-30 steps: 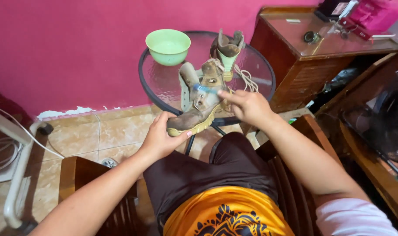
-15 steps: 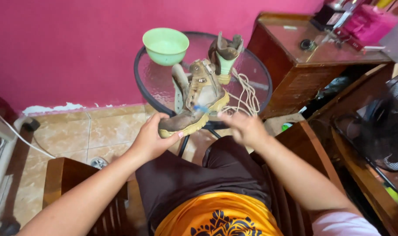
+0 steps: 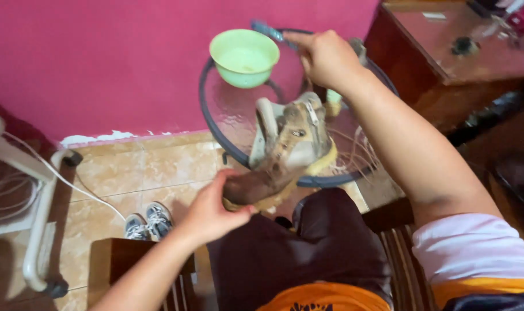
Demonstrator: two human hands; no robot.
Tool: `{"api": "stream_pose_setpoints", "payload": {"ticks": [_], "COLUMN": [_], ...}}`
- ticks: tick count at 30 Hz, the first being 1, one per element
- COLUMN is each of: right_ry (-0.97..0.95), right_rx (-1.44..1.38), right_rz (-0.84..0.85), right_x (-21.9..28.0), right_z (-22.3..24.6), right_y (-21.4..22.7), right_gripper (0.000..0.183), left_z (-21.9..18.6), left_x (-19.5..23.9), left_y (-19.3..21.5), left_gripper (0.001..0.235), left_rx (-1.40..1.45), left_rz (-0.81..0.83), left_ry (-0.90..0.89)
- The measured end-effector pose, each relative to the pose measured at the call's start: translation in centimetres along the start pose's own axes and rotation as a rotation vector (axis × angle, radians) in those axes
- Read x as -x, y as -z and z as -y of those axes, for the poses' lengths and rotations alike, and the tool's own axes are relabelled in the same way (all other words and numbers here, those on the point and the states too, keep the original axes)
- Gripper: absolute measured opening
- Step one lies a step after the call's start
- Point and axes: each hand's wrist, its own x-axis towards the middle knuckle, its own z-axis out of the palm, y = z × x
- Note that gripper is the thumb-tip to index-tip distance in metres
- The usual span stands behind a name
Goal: The person scrubs a brown hiking boot with a toothbrush, repeatedly dipping the brush into a green bowl of water. They rotate the boot to clean the sole, toe, and sides, then place it on a glass table next to the other boot.
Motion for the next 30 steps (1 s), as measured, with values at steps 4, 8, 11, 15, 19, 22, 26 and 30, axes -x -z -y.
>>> {"api": "stream_pose_setpoints", "payload": {"ticks": [4, 8, 11, 15, 19, 22, 26, 30], "right_ry": [-0.218, -0.182, -0.092, -0.024, -0.064, -0.303, -0.286, -0.280], "right_rx": [0.092, 0.454, 0.570, 0.686, 0.613, 0.458, 0.281, 0.140], "right_rz": [0.409, 0.590, 0.629, 0.780, 0.835, 0.817, 0.740, 0.659], "right_x": [-6.0, -10.0, -11.9, -13.0, -13.6, -12.8, -10.5, -8.3], "right_z": [-0.3, -2.0, -3.4, -3.5, -2.7, -2.7, -4.2, -4.1], "right_y": [-2.7, -6.6, -9.6, -11.9, -10.3, -7.6, -6.4, -5.5], "right_gripper": [0.054, 0.037, 0.033, 0.035, 0.037, 0.038, 0.029, 0.041], "left_z": [0.6, -0.3, -0.8, -0.8, -0.8, -0.3, -0.4, -0.1], "left_x": [-0.9, -1.3, -1.5, -1.5, -1.8, -2.1, -2.1, -2.4], "left_y": [-0.3, 0.7, 1.6, 2.2, 3.0, 2.7, 2.4, 1.9], "left_gripper": [0.065, 0.087, 0.085, 0.083, 0.077, 0.075, 0.073, 0.074], "left_rx": [0.018, 0.000, -0.087, -0.043, 0.016, 0.010, -0.009, -0.060], "left_rz": [-0.117, -0.020, 0.033, 0.077, 0.090, 0.082, 0.057, 0.039], "left_ry": [-0.034, 0.130, 0.157, 0.092, 0.066, 0.036, 0.089, 0.226]}}
